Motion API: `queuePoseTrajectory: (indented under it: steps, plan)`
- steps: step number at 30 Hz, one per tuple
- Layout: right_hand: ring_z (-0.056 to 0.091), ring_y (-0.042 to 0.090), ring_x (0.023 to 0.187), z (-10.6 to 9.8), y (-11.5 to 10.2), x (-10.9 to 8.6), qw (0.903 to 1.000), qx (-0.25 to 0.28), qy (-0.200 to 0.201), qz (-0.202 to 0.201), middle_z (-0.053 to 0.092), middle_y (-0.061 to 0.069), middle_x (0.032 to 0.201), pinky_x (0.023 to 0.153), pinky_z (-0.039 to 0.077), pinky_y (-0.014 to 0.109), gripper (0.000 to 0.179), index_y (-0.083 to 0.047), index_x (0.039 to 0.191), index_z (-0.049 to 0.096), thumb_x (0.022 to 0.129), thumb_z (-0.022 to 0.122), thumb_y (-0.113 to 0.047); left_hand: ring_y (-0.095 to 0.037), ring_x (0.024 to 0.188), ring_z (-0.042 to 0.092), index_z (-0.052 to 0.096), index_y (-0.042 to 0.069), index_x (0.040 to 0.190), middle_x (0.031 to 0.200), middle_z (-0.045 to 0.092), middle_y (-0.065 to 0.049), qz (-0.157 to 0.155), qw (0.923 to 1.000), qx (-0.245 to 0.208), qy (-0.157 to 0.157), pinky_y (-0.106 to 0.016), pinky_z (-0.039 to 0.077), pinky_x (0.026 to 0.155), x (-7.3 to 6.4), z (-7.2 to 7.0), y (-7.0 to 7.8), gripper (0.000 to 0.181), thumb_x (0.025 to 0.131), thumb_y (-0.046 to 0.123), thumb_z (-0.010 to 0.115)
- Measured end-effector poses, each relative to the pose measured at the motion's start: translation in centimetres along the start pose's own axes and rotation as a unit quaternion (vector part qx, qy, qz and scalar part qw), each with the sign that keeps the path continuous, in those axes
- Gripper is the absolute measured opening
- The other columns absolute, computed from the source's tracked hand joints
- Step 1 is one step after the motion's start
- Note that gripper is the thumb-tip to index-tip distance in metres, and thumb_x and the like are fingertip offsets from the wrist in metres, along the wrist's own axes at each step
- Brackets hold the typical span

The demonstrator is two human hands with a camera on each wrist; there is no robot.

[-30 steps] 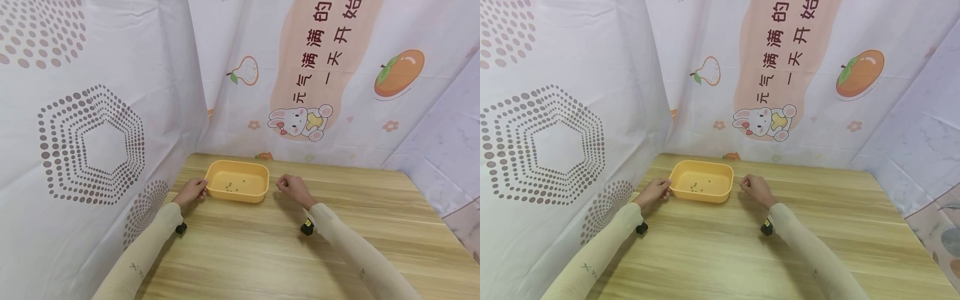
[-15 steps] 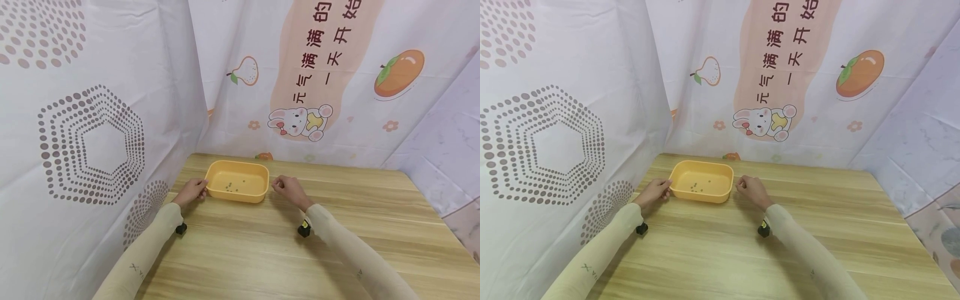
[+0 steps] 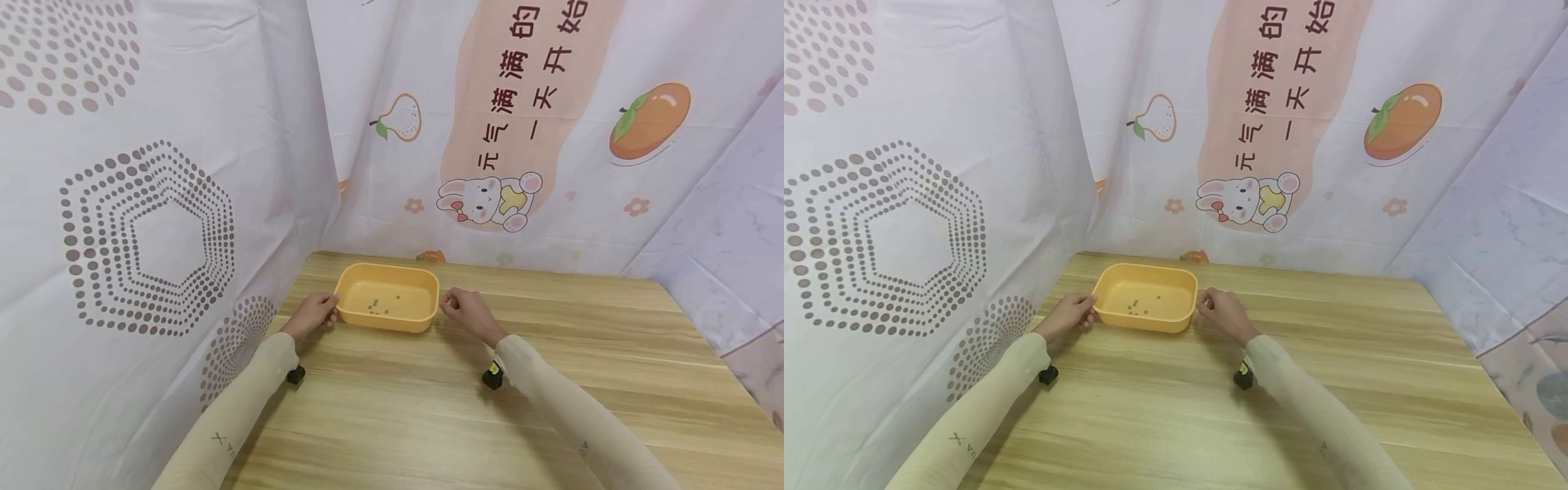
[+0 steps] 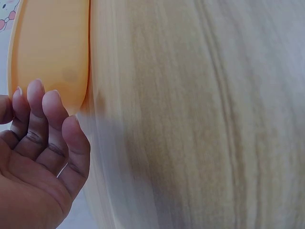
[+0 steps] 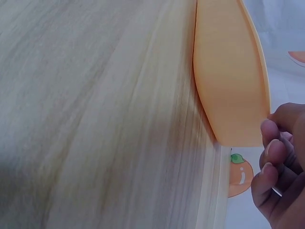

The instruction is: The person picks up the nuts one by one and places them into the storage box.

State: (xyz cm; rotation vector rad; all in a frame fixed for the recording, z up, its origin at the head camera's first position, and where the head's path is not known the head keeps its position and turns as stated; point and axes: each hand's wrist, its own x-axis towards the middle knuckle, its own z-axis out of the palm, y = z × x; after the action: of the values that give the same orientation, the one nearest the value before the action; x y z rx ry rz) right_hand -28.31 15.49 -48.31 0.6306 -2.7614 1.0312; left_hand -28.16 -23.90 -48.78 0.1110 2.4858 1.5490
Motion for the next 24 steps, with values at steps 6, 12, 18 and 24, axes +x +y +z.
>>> queuePoseTrajectory:
  steps: [6, 12, 18, 24]
  plan:
    - [0.058, 0.011, 0.059, -0.02, -0.32, -0.02, 0.9998, 0.012, -0.001, 0.013, 0.065, -0.003, 0.07, 0.054, 0.048, 0.028, 0.009, -0.009, 0.097, 0.07, 0.1, 0.068, -0.017, -0.016, 0.067, 0.059, 0.063, 0.001, 0.098, 0.081, 0.064, -0.009, 0.002, 1.0, 0.0, -0.002, -0.027, 0.052, 0.061, -0.02, -0.08, -0.16, 0.041, 0.111, 0.036, 0.048]
    - [0.06, 0.011, 0.06, 0.11, -0.61, 0.1, 0.9997, 0.021, -0.007, 0.008, 0.07, 0.006, 0.075, 0.055, 0.048, 0.028, 0.01, -0.008, 0.097, 0.07, 0.101, 0.066, -0.017, -0.016, 0.068, 0.059, 0.063, 0.0, 0.099, 0.082, 0.064, -0.01, -0.001, 1.0, -0.008, -0.003, -0.027, 0.052, 0.061, 0.07, -0.06, -0.22, 0.04, 0.112, 0.035, 0.047]
    - [0.058, 0.011, 0.056, 0.35, -0.72, 0.12, 0.9999, 0.014, -0.002, -0.005, 0.068, 0.002, 0.07, 0.053, 0.046, 0.028, 0.008, -0.01, 0.095, 0.071, 0.101, 0.067, -0.015, -0.015, 0.068, 0.058, 0.063, 0.001, 0.098, 0.082, 0.064, -0.009, -0.002, 0.9999, -0.011, -0.002, -0.027, 0.052, 0.06, 0.14, -0.02, -0.31, 0.04, 0.111, 0.035, 0.047]
    - [0.06, 0.01, 0.056, 0.46, -0.63, 0.13, 0.9998, 0.016, -0.008, -0.008, 0.069, 0.006, 0.071, 0.05, 0.045, 0.028, 0.011, -0.008, 0.1, 0.071, 0.102, 0.066, -0.018, -0.015, 0.067, 0.058, 0.063, 0.001, 0.098, 0.081, 0.064, -0.008, 0.001, 1.0, -0.009, -0.002, -0.027, 0.051, 0.06, 0.09, -0.03, -0.11, 0.04, 0.112, 0.036, 0.047]
